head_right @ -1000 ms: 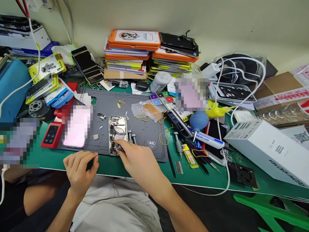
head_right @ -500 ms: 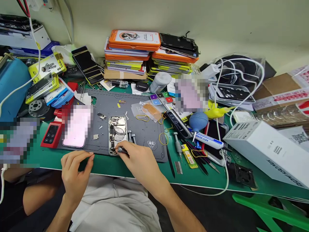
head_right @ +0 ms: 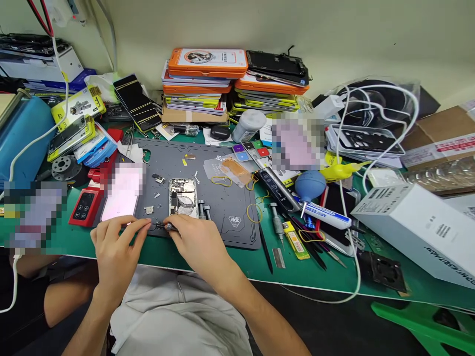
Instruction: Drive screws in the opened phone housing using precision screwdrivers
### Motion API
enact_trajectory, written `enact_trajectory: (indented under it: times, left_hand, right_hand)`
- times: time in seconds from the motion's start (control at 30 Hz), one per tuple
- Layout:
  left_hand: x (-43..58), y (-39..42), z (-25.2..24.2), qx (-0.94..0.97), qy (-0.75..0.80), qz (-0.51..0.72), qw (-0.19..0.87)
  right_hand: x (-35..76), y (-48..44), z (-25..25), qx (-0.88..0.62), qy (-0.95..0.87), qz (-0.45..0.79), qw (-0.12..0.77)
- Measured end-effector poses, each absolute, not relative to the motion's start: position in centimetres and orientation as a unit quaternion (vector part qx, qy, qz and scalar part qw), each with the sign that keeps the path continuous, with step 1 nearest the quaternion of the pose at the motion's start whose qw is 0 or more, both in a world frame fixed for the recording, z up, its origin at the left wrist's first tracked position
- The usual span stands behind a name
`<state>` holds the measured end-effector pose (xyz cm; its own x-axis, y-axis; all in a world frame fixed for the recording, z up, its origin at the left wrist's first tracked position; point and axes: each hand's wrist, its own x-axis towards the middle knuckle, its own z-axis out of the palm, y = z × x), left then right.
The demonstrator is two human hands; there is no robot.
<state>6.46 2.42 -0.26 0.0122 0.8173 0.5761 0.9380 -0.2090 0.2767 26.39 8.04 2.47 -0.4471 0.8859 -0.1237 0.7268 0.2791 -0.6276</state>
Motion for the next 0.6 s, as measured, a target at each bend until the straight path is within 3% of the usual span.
enact_trajectory:
  times: [0.33, 0.6]
  left_hand:
    - [6.3, 6.1, 1.4, -0.829, -0.521, -0.195, 0.06]
    - [5.5, 7.1, 2.9, -0.877, -0.457, -0.139, 0.056]
  right_hand:
    - [31.6, 5.1, 1.7, -0.532, -0.711, 0.316, 0.334]
    - [34.1, 4.5, 0.8, -0.576, -0.666, 0.297, 0.369]
